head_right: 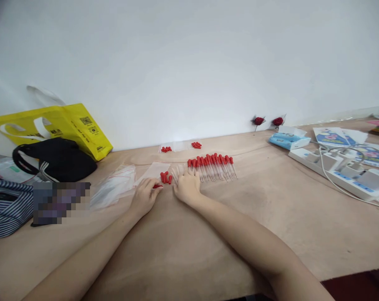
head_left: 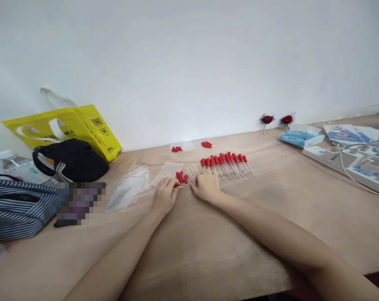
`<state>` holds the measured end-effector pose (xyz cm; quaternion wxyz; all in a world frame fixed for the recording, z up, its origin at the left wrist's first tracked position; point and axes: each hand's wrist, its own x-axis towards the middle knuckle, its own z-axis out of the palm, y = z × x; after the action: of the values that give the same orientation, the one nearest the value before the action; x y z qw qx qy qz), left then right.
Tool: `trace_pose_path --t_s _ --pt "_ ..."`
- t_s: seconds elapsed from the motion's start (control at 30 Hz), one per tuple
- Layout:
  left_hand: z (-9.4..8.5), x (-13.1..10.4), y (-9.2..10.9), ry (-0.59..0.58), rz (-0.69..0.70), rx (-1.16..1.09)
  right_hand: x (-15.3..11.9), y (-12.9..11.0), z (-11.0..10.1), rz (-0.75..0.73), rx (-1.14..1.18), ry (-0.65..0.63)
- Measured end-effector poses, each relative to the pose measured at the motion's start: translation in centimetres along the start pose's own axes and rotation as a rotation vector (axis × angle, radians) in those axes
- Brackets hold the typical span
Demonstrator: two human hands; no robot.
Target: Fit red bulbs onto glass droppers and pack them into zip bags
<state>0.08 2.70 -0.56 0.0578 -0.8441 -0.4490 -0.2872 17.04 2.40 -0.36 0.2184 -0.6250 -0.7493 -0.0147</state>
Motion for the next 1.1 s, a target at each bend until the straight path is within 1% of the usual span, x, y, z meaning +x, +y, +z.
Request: trace_pose_path --t_s 0.13,0.3,0.37,0.43,0.5,0.63,0.73,0.8,0.9,1.0,1.1 --pt "0.2 -0.3 0.5 -0.025 0.033 -0.077 -0.2 -0.7 0.1 0.009 -0.068 -0.056" --pt "0.4 -0.6 0.6 -0.04 0.038 -0.148 -0.1 -1.3 -0.3 0.042 -0.133 -0.187" --pt "0.3 -0.9 0.6 -0.036 0.044 -0.178 -0.5 -1.1 -0.4 0.053 -0.14 -0.192" --pt "0.2 -1.1 0.6 -0.037 0.051 -0.187 -1.1 -0.2 -0.8 0.04 -0.141 -0.162" --pt "0.1 -1.4 0.9 -0.044 0.054 -0.164 -2.1 1.4 -1.3 -0.017 -0.139 -0.12" --pt "0.0 -1.6 1.9 -0.077 0.089 -0.165 -4.0 5.8 -2.4 -0.259 -0.079 -0.069" --pt "0.0 -1.5 2.7 -0.139 0.126 -0.245 -4.9 8.9 -3.0 -0.377 -0.005 -0.042" --pt "0.0 -1.3 3.0 -0.175 0.134 -0.277 -5.1 10.1 -3.3 -0.428 0.062 -0.042" --pt "0.1 -1.3 3.1 -0.187 0.111 -0.288 -5.0 10.5 -3.5 -0.445 0.192 -0.069" --pt "0.3 -1.4 2.9 -0.178 0.067 -0.281 -4.6 9.8 -3.4 -0.428 0.304 -0.106" --pt "0.6 -1.4 2.7 -0.164 0.055 -0.27 -4.3 8.8 -3.0 -0.413 0.341 -0.152"
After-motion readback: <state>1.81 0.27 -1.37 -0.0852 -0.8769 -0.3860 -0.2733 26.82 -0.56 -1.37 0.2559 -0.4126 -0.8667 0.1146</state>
